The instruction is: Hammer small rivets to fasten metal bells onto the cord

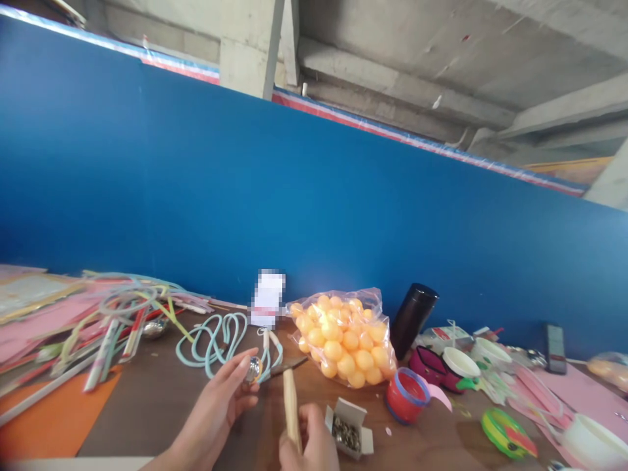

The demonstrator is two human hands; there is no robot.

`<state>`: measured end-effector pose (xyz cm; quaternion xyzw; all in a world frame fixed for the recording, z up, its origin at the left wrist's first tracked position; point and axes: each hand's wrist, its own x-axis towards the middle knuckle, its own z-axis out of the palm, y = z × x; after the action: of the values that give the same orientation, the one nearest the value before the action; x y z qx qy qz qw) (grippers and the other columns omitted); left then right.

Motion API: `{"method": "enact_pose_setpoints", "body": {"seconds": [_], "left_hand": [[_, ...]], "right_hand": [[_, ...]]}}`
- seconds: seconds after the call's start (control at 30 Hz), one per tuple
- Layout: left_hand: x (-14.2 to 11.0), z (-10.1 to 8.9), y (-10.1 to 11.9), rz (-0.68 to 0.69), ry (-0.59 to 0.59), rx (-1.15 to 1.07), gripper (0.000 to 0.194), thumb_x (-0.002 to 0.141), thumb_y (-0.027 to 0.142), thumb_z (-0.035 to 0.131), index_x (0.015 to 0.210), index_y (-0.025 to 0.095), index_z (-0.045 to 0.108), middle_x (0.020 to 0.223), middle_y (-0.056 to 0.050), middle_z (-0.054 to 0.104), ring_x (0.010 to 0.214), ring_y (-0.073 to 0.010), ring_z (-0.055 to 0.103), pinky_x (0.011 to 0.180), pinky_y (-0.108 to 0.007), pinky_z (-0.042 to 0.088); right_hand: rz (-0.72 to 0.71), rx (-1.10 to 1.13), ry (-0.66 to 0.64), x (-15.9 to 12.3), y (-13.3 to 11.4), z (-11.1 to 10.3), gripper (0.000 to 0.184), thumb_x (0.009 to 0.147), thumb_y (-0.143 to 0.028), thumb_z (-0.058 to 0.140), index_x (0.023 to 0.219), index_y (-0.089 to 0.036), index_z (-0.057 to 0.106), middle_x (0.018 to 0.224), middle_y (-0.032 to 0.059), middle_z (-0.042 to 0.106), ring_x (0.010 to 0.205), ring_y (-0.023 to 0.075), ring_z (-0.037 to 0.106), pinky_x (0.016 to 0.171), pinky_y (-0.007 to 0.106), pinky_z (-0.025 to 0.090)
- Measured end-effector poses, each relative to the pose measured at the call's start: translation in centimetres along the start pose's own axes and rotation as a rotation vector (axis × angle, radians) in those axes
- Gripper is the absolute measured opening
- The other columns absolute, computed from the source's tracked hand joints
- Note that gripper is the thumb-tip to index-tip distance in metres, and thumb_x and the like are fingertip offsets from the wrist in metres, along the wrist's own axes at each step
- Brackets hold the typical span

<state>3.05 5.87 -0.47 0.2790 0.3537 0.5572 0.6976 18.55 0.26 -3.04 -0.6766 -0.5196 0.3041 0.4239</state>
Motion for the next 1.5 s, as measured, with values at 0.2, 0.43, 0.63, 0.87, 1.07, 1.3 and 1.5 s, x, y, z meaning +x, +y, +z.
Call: {"method": "enact_pose_setpoints", "body": {"seconds": [0.2,0.43,0.63,0.87,1.07,1.3,1.5], "left_hand": [[0.0,0.0,-0.1,-0.013,-0.02,-0.119,0.038,0.074,0.03,0.064,0.11,0.018,0.058,0.078,-0.004,0.063,0.068,-0.0122,0.061,0.063,-0.023,0.052],[0.2,0.2,0.2,-0.032,0.014,-0.115,0.032,0.079,0.023,0.058,0.109,0.015,0.057,0.076,-0.005,0.063,0.065,-0.0117,0.061,0.063,-0.023,0.052],[0.3,-0.1,-0.1,-0.017,0.016,-0.102,0.032,0.078,0.024,0.06,0.109,0.015,0.057,0.076,-0.005,0.063,0.065,-0.0115,0.061,0.063,-0.023,0.052],[0.3,-0.2,-0.3,-0.005,-0.004,-0.055,0.035,0.076,0.028,0.063,0.108,0.016,0.057,0.079,-0.005,0.063,0.066,-0.012,0.061,0.063,-0.024,0.052],[0.3,0.0,-0.3,0.002,0.021,-0.037,0.033,0.075,0.028,0.063,0.106,0.016,0.058,0.077,-0.004,0.063,0.066,-0.0119,0.062,0.063,-0.023,0.052],[0.1,0.0,-0.5,0.009,0.04,-0.017,0.031,0.074,0.03,0.064,0.101,0.016,0.059,0.074,-0.004,0.062,0.063,-0.0112,0.061,0.059,-0.022,0.052],[0.4,-0.2,-0.7,0.018,0.037,-0.006,0.032,0.073,0.031,0.066,0.1,0.016,0.059,0.074,-0.004,0.062,0.062,-0.0107,0.061,0.058,-0.021,0.052]], "right_hand": [[-0.053,0.303,0.036,-1.8,-1.4,0.7,0.04,0.075,-0.047,0.052,0.102,-0.017,0.049,0.063,-0.0009,0.059,0.026,0.0033,0.037,0.026,0.014,0.025],[-0.228,0.12,0.117,-2.8,-0.9,1.6,0.05,0.074,-0.052,0.051,0.108,-0.016,0.059,0.087,0.0095,0.069,0.055,0.0156,0.063,0.038,0.016,0.045],[-0.316,0.087,0.176,-2.7,-0.7,1.2,0.046,0.076,-0.046,0.052,0.108,-0.016,0.062,0.09,0.0109,0.07,0.065,0.0189,0.067,0.052,0.019,0.053],[-0.32,0.064,0.166,-2.8,-0.7,1.1,0.047,0.077,-0.043,0.052,0.114,-0.015,0.06,0.091,0.0106,0.07,0.058,0.0171,0.066,0.044,0.018,0.052],[-0.293,0.092,0.174,-3.0,-0.9,1.1,0.05,0.078,-0.043,0.051,0.117,-0.013,0.058,0.076,0.0083,0.07,0.051,0.0156,0.063,0.043,0.018,0.051],[-0.171,0.134,0.069,-3.3,-1.3,1.1,0.058,0.079,-0.049,0.048,0.123,-0.011,0.053,0.057,0.0024,0.063,0.032,0.0104,0.051,0.033,0.017,0.043],[-0.118,0.212,0.056,-3.3,-1.5,1.3,0.062,0.078,-0.052,0.048,0.123,-0.011,0.052,0.068,0.0044,0.065,0.032,0.008,0.05,0.033,0.017,0.041]]}}
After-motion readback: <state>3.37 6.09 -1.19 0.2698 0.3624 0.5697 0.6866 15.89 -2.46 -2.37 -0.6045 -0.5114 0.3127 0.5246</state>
